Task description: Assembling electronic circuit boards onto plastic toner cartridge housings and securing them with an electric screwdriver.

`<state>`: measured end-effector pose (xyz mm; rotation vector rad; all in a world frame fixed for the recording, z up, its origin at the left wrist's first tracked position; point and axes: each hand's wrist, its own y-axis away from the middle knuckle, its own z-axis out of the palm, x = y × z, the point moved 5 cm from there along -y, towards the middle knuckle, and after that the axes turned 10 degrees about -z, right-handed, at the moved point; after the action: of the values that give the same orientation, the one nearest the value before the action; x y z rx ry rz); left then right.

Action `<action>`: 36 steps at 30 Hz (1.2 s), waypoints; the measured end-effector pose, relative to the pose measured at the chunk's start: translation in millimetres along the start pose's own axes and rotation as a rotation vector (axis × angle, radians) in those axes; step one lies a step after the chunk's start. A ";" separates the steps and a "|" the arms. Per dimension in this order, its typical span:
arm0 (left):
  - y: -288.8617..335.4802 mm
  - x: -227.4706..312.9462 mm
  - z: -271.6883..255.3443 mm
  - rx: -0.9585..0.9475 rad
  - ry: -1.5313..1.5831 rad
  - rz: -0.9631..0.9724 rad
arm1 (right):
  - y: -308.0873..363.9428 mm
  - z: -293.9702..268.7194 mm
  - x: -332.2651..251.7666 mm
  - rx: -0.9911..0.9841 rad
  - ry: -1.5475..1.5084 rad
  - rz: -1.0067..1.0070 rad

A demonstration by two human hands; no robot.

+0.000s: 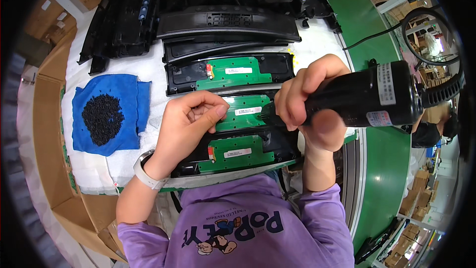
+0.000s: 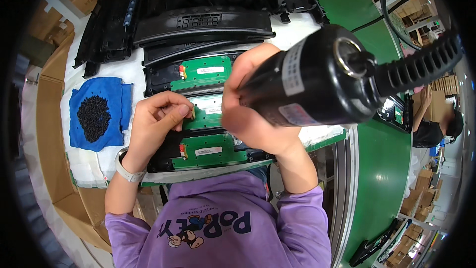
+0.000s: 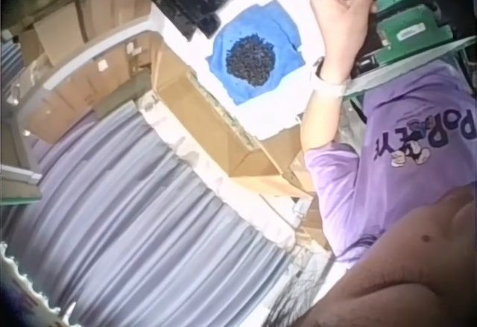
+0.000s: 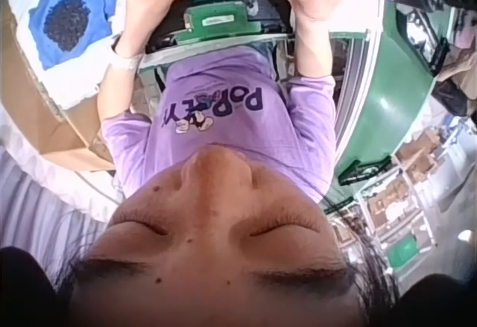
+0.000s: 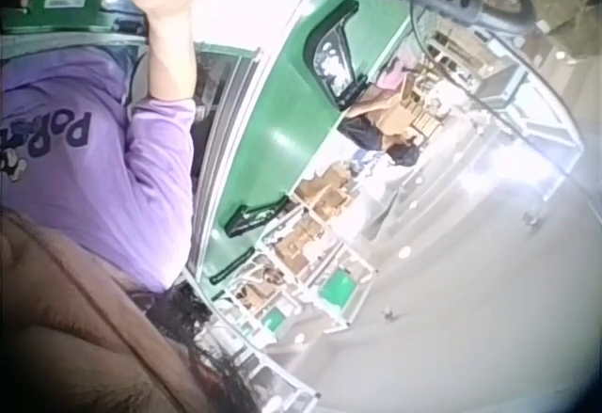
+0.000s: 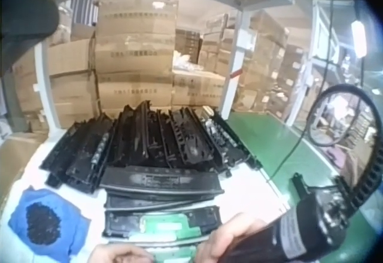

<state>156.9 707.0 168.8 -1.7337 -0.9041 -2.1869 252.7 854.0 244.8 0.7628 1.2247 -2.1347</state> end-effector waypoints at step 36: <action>9.3 2.5 5.1 -0.138 -0.024 -0.023 | -11.2 0.9 -13.5 -0.144 -0.392 -0.174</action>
<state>165.1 703.1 174.8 -1.8223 -0.7991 -2.2975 253.9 860.5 261.1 0.1668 1.2450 -2.1694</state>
